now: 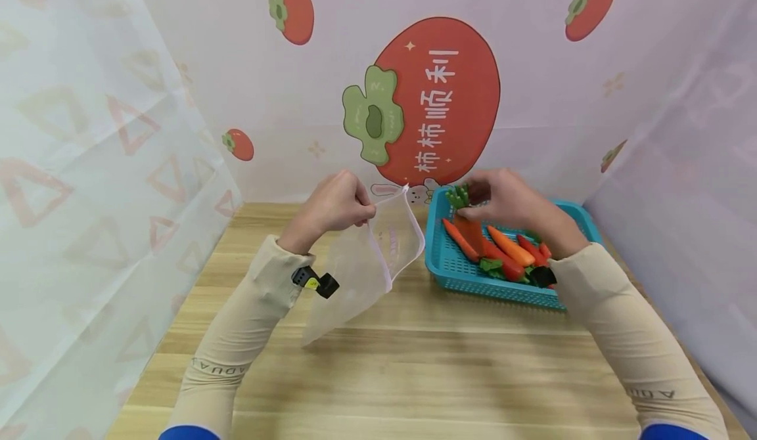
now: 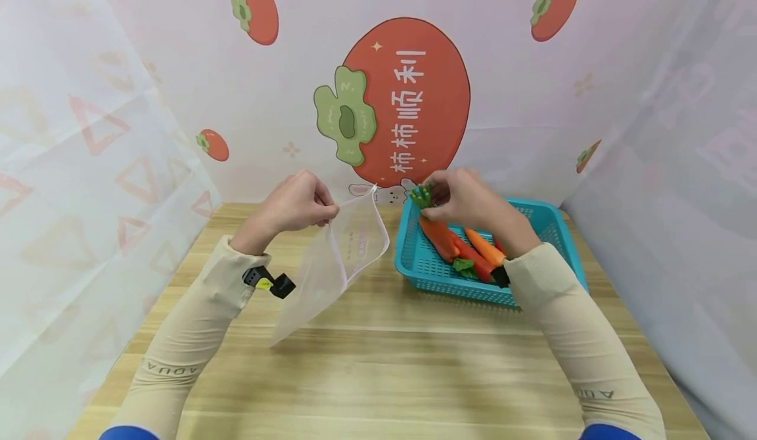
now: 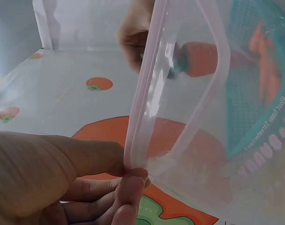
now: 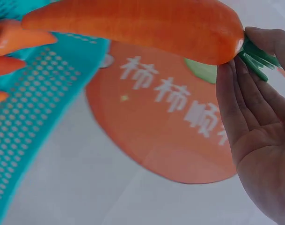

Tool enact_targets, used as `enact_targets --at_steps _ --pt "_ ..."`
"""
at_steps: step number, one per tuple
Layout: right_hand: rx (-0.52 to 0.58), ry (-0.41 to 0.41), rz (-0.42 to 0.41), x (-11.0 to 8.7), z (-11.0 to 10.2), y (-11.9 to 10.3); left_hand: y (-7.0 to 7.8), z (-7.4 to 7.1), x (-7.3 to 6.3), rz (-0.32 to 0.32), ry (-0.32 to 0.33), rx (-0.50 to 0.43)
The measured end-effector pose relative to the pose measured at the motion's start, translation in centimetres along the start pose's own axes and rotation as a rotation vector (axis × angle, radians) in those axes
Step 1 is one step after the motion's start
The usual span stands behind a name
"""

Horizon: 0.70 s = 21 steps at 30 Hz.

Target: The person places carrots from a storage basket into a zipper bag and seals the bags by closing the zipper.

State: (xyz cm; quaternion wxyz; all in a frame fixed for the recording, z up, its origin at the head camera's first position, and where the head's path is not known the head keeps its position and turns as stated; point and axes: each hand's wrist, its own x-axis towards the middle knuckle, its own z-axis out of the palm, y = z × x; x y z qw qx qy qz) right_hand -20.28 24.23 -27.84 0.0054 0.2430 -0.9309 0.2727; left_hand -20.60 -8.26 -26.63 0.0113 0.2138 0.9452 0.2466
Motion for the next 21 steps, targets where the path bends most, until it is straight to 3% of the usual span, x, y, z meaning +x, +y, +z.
enact_targets --at_steps 21 --pt "0.123 0.220 -0.270 1.8 -3.7 -7.8 0.3 0.3 0.1 -0.005 0.024 0.029"
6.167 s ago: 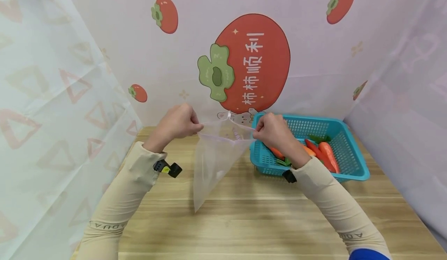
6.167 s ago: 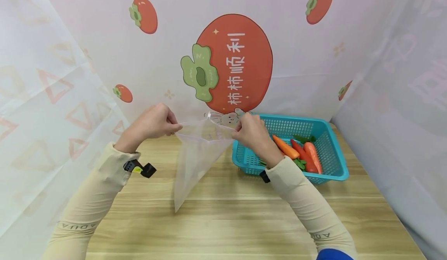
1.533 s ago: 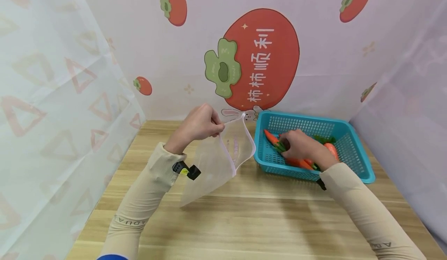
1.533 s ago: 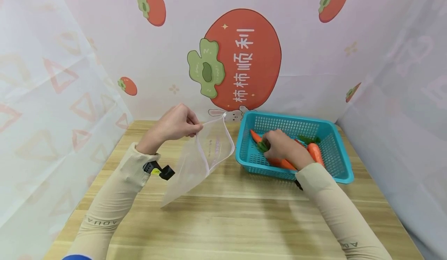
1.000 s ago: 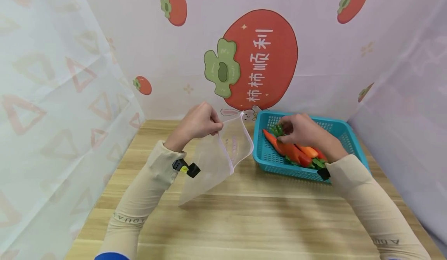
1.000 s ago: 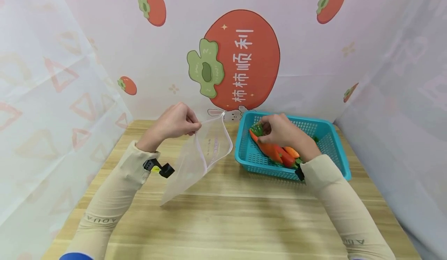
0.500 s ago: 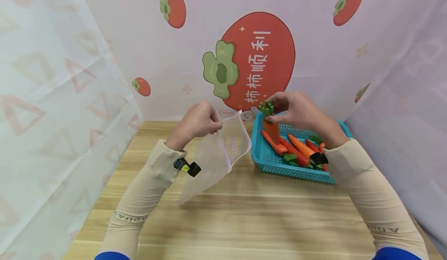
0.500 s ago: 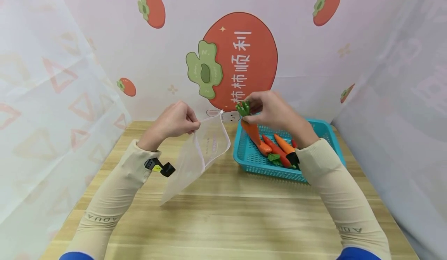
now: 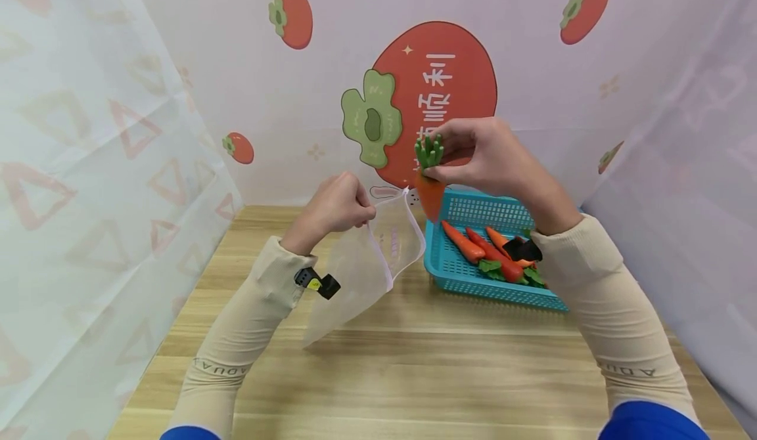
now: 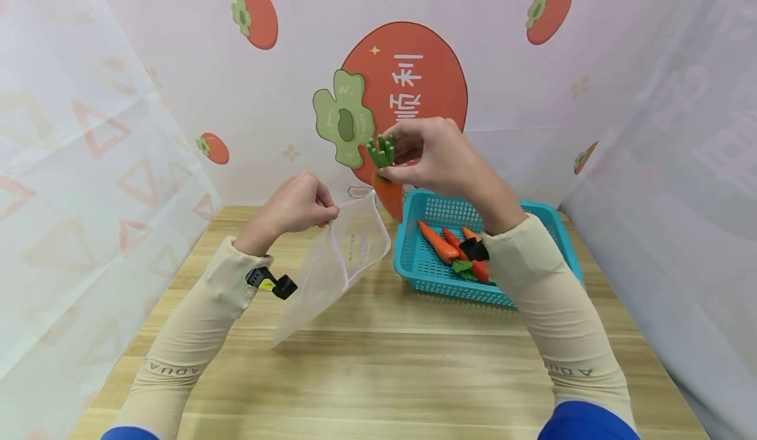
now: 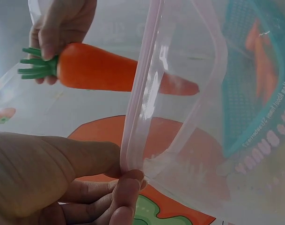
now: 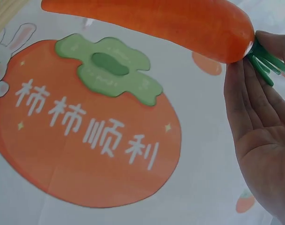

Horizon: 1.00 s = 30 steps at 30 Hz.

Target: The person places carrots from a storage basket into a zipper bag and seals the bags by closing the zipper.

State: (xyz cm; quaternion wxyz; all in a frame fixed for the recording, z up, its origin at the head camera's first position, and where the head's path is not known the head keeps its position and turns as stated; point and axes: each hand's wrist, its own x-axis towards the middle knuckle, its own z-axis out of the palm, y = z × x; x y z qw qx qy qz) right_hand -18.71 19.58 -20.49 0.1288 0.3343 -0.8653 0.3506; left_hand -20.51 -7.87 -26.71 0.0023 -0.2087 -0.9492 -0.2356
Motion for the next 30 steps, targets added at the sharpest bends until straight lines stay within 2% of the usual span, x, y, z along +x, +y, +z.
enact_targets --at_steps 6,11,19,25,30 --pt "0.077 -0.006 -0.050 0.6 0.8 -1.2 0.0 0.0 -0.1 0.000 -0.010 -0.008" --pt "0.150 -0.005 -0.069 1.0 2.0 -1.3 -0.1 -0.1 0.0 -0.006 -0.017 -0.023" --pt "0.225 0.012 -0.070 1.2 4.1 -0.6 -0.1 -0.3 -0.1 -0.020 -0.032 -0.040" --pt "0.268 0.011 -0.060 1.0 5.8 0.3 -0.2 -0.7 -0.4 -0.017 -0.008 -0.035" --pt "0.279 0.006 -0.057 0.7 7.0 1.4 -0.3 -1.1 -0.6 -0.037 -0.008 -0.046"
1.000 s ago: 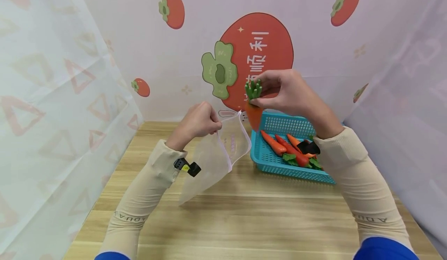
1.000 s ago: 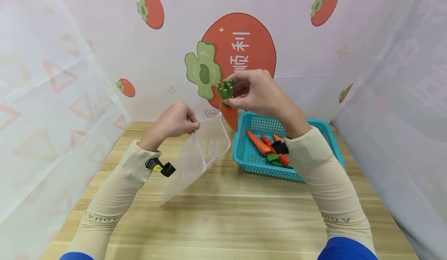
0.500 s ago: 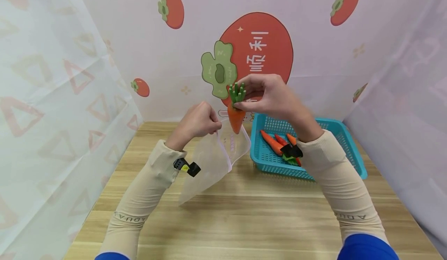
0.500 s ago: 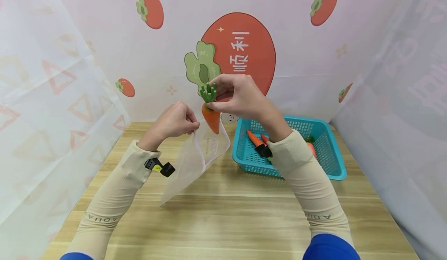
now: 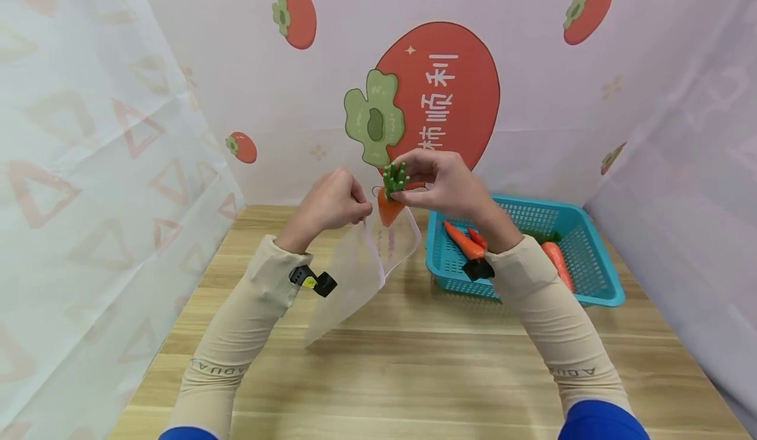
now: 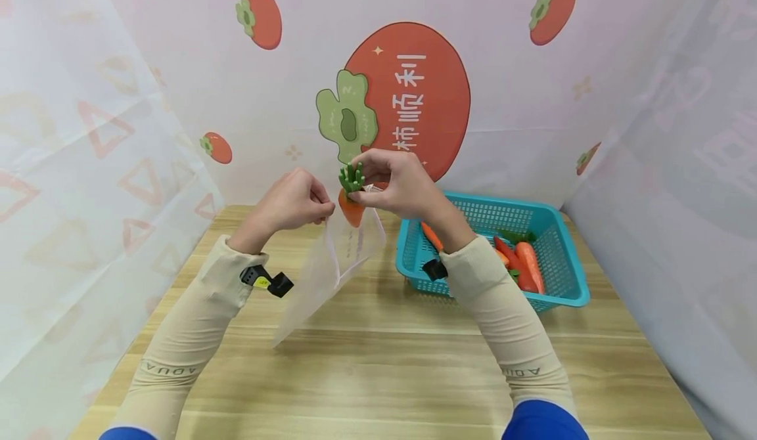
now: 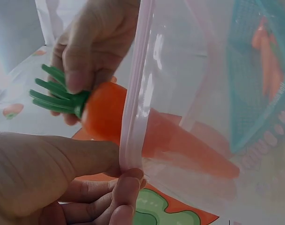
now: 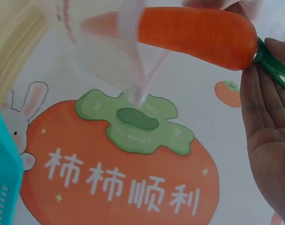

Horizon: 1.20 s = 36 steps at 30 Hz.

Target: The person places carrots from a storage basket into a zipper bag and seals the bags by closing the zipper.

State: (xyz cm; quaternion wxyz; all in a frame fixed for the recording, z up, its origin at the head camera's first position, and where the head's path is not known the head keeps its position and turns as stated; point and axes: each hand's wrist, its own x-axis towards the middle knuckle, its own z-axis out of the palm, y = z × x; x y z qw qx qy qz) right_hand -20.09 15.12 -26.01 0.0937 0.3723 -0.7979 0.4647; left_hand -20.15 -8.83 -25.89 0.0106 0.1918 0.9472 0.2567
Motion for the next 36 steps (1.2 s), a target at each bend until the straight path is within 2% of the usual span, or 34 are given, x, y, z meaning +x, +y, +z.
enact_targets --at_steps 8,14,19,22,24,26,32,36 --pt "0.024 -0.028 0.000 -0.6 1.4 1.6 0.2 -0.3 -0.3 -0.008 -0.002 -0.015" --pt "0.001 -0.059 -0.011 -0.9 2.2 2.5 0.2 -0.3 -0.2 -0.016 -0.001 -0.022" --pt "-0.148 -0.133 -0.079 -0.9 2.5 2.8 0.2 -0.4 -0.2 -0.014 0.013 -0.025" --pt "-0.276 -0.201 -0.128 -1.2 2.3 2.5 0.1 -0.4 -0.2 -0.006 0.042 -0.021" --pt "-0.312 -0.223 -0.138 -1.5 1.9 2.2 0.0 -0.5 -0.2 -0.003 0.062 -0.017" --pt "-0.316 -0.220 -0.127 -1.8 1.3 1.9 -0.1 -0.5 -0.3 0.000 0.078 -0.011" --pt "-0.330 -0.178 -0.020 -2.6 -0.6 2.0 -0.2 -0.4 -0.2 0.021 0.092 -0.011" --pt "-0.323 -0.192 0.039 -3.3 -1.8 2.5 -0.1 -0.4 -0.3 0.026 0.101 -0.011"
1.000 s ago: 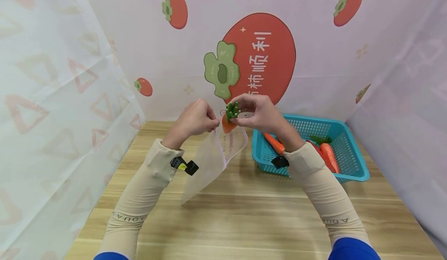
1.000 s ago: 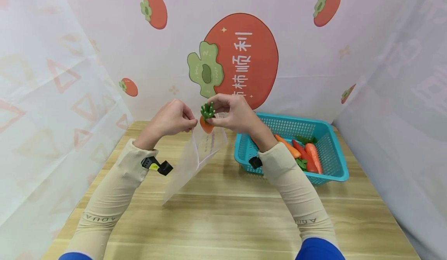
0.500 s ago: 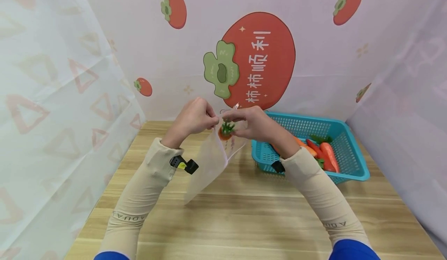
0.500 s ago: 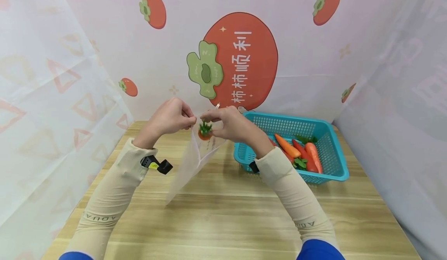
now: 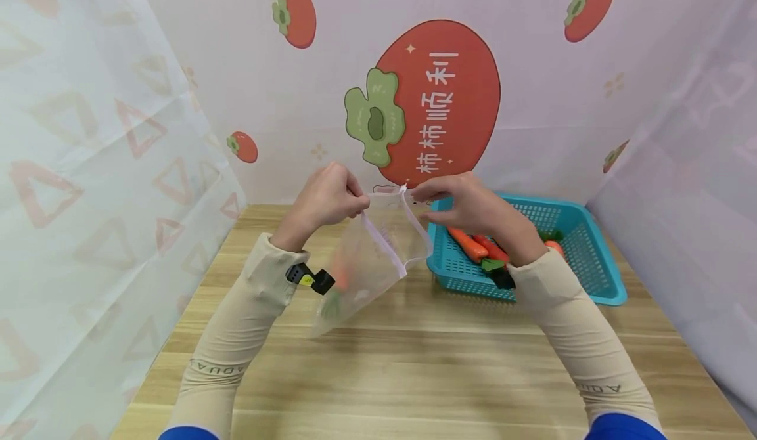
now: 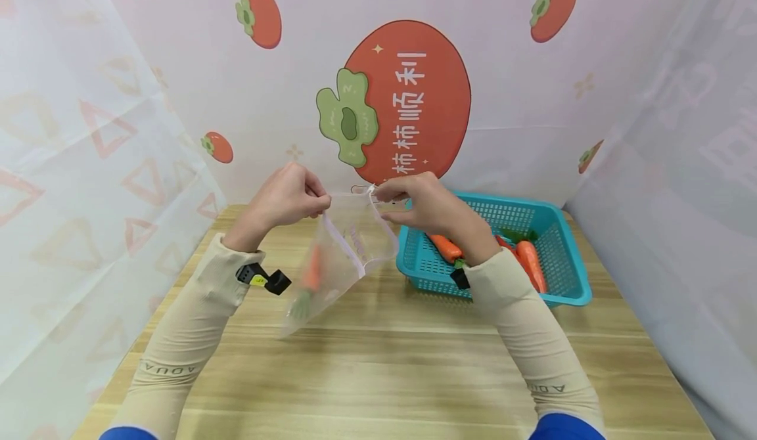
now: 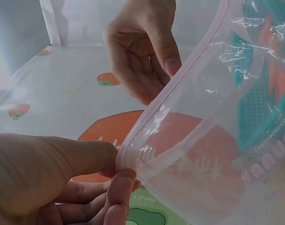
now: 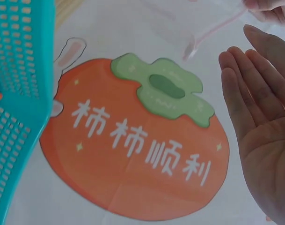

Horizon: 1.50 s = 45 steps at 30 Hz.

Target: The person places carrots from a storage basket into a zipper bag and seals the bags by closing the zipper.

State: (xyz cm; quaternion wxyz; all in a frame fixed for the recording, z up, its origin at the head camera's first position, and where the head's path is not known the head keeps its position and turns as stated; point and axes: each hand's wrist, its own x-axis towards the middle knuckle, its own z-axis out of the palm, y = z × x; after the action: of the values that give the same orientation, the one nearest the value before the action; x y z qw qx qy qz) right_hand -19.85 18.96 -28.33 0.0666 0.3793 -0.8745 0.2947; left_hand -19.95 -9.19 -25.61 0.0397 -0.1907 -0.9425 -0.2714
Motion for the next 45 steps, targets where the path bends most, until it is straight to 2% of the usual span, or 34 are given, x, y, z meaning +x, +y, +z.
enact_targets --at_steps 12,15,19,23,26,39,45 --pt "-0.125 -0.132 0.221 -1.9 -2.4 1.8 0.0 0.1 0.1 -0.003 -0.021 -0.020" --pt "-0.156 -0.194 0.255 -2.0 -2.8 2.6 0.1 0.1 0.2 -0.001 -0.025 -0.018" --pt "-0.213 -0.320 0.312 -2.0 -3.0 3.8 0.3 0.1 0.3 0.000 -0.027 -0.013" --pt "-0.247 -0.435 0.377 -2.1 -2.6 5.3 0.3 0.1 0.4 0.000 -0.029 -0.013" --pt "-0.270 -0.489 0.401 -2.1 -2.2 6.4 0.3 0.1 0.3 -0.001 -0.030 -0.016" --pt "-0.342 -0.681 0.523 -2.5 0.2 11.6 0.2 -0.1 -0.1 -0.011 -0.052 -0.022" --pt "-0.318 -0.725 0.553 -3.2 1.4 13.7 0.3 -0.3 -0.1 -0.017 -0.052 -0.020"
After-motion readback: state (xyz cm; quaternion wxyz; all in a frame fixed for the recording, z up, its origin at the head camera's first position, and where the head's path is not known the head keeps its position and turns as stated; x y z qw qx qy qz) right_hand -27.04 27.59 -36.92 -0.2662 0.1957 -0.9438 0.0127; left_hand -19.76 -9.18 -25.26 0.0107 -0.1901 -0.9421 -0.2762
